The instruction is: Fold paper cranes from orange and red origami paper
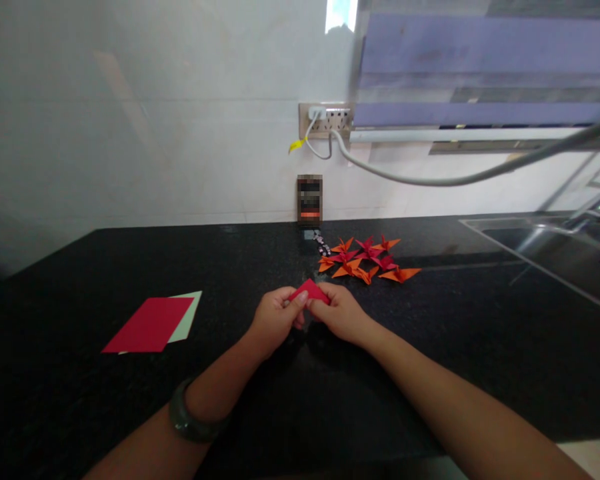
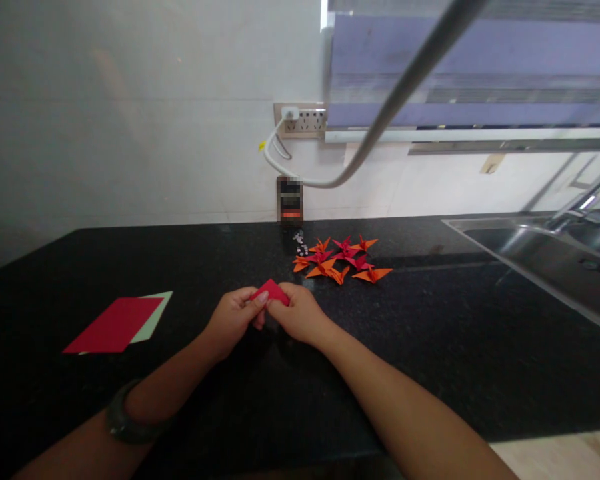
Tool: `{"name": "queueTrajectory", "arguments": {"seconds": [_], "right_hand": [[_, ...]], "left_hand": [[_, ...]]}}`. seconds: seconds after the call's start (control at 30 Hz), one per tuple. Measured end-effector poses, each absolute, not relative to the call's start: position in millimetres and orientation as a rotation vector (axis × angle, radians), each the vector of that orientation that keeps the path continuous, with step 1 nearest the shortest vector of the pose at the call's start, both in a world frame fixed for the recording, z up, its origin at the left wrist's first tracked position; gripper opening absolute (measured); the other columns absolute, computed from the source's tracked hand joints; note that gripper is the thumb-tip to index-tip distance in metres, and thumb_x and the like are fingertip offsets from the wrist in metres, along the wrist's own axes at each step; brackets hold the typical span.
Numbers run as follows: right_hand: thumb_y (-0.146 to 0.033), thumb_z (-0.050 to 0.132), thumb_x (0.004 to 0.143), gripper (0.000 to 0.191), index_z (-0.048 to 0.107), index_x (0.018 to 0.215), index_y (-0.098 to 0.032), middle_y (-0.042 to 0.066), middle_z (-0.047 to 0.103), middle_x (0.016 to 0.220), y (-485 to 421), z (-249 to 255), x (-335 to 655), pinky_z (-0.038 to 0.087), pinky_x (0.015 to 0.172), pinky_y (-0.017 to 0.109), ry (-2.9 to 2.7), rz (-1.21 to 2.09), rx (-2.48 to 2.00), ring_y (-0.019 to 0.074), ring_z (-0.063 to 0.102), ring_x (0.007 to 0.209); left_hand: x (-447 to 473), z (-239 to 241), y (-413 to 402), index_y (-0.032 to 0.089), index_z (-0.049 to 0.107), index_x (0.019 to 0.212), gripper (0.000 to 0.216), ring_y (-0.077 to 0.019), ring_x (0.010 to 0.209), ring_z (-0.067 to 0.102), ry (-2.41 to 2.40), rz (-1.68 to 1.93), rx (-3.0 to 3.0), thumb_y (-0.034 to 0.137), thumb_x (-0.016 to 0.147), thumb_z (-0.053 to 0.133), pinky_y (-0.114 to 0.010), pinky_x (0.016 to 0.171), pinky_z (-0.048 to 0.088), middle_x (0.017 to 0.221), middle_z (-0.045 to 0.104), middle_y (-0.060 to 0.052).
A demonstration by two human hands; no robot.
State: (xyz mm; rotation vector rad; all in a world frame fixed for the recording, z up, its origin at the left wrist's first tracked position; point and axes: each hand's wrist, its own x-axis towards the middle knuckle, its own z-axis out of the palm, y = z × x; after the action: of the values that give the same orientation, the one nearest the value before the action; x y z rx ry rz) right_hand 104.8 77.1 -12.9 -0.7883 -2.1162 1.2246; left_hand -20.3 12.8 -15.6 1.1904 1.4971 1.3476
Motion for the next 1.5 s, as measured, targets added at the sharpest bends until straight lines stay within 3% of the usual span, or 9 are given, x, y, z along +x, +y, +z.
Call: {"name": "queueTrajectory", "arguments": {"seconds": [0.6, 0.83, 1.07, 1.27, 1.5], "right_hand": [[-0.031, 0.049, 0.077, 0.026, 0.038, 0.058, -0.018, -0.005, 0.034, 0.054, 77.8, -10.1, 109.5, 0.024, 0.047, 0.020, -2.162, 1.108, -0.696, 0.0081, 0.032, 0.050], [-0.035, 0.048, 0.078, 0.026, 0.044, 0.059, -0.017, -0.005, 0.035, 0.053, 78.4, -14.0, 105.8, 0.025, 0.046, 0.021, -2.094, 1.225, -0.779, 0.0081, 0.033, 0.049], [-0.029, 0.052, 0.074, 0.014, 0.053, 0.076, -0.016, -0.003, 0.049, 0.063, 80.1, -14.3, 103.1, 0.035, 0.054, 0.022, -1.884, 1.311, -0.726, 0.0094, 0.043, 0.056], [-0.026, 0.052, 0.074, 0.010, 0.054, 0.078, -0.017, -0.002, 0.053, 0.065, 80.5, -16.7, 102.3, 0.039, 0.056, 0.023, -1.867, 1.330, -0.685, 0.0104, 0.048, 0.057], [-0.021, 0.050, 0.077, 0.028, 0.055, 0.104, -0.018, 0.002, 0.060, 0.081, 81.0, -19.4, 104.1, 0.044, 0.063, 0.027, -1.957, 1.164, -0.722, 0.0128, 0.054, 0.068]], "left_hand": [[-19.4, -8.5, 9.6, 0.016, 0.053, 0.058, 0.026, -0.0080, 0.040, 0.045, 1.497, 1.431, 1.211, 0.038, 0.071, 0.057, -0.020, 0.043, 0.036, 0.042, 0.050, 0.004], [-20.2, -11.6, 11.8, 0.016, 0.052, 0.058, 0.029, -0.0081, 0.039, 0.044, 1.496, 1.413, 1.166, 0.041, 0.073, 0.055, -0.020, 0.044, 0.036, 0.042, 0.050, 0.004], [-20.2, -14.1, 12.8, 0.016, 0.050, 0.060, 0.029, -0.0079, 0.039, 0.045, 1.508, 1.350, 1.151, 0.042, 0.073, 0.054, -0.020, 0.043, 0.036, 0.043, 0.049, 0.005], [-18.4, -13.8, 12.7, 0.015, 0.051, 0.062, 0.030, -0.0079, 0.040, 0.045, 1.538, 1.285, 1.189, 0.043, 0.074, 0.053, -0.020, 0.044, 0.036, 0.043, 0.049, 0.005], [-18.3, -13.7, 12.6, 0.015, 0.051, 0.063, 0.029, -0.0080, 0.040, 0.045, 1.535, 1.286, 1.180, 0.042, 0.074, 0.053, -0.020, 0.044, 0.037, 0.044, 0.049, 0.005]]}}
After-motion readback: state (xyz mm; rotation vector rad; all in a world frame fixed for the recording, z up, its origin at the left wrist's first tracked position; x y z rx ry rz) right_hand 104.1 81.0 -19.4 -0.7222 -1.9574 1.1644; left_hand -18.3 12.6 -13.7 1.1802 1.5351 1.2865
